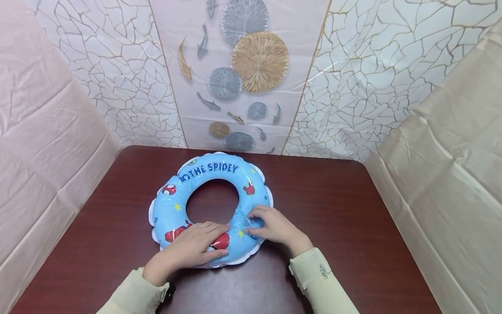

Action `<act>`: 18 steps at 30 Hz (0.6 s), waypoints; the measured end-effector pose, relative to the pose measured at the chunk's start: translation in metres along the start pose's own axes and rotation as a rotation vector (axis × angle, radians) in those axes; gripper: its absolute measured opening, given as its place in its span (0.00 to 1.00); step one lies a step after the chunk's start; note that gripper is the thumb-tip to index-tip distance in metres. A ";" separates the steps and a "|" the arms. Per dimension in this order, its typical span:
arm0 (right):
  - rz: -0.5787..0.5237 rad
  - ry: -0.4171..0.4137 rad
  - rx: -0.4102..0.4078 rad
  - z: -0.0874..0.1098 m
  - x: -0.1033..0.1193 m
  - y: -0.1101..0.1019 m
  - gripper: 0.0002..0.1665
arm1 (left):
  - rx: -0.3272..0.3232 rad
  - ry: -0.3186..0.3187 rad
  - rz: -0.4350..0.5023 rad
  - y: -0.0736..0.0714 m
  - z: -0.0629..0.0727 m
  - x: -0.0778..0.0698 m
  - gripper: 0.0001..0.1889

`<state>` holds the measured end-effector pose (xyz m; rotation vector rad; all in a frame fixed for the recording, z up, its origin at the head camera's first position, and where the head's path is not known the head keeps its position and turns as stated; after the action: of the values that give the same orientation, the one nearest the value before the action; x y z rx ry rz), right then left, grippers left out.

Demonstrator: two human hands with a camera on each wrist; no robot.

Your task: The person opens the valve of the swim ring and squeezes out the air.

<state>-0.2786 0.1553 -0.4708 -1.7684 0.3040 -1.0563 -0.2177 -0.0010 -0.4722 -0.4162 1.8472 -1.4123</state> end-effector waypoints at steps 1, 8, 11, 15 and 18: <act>-0.001 0.000 0.003 0.000 0.000 0.000 0.21 | 0.005 0.001 0.003 0.000 0.000 0.000 0.36; -0.019 0.003 0.011 0.000 0.000 0.002 0.20 | 0.025 -0.013 0.023 0.001 0.000 0.000 0.35; -0.019 0.012 0.017 0.000 0.000 0.003 0.20 | 0.032 -0.018 0.024 0.001 0.000 0.001 0.35; -0.016 0.016 0.014 0.000 0.000 0.003 0.20 | 0.039 -0.022 0.022 0.003 -0.001 0.002 0.34; -0.022 0.015 0.016 0.000 0.000 0.003 0.20 | 0.048 -0.024 0.024 0.004 -0.001 0.002 0.34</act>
<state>-0.2780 0.1536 -0.4732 -1.7537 0.2860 -1.0853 -0.2192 -0.0005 -0.4765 -0.3834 1.7895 -1.4267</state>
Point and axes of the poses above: each hand's wrist, its own z-axis away from the middle knuckle, its own y-axis out of the palm, x = y × z, the point moved 10 cm from there along -z, towards the middle knuckle, and after that the axes turned 3 degrees about z, right-handed, at the moved point
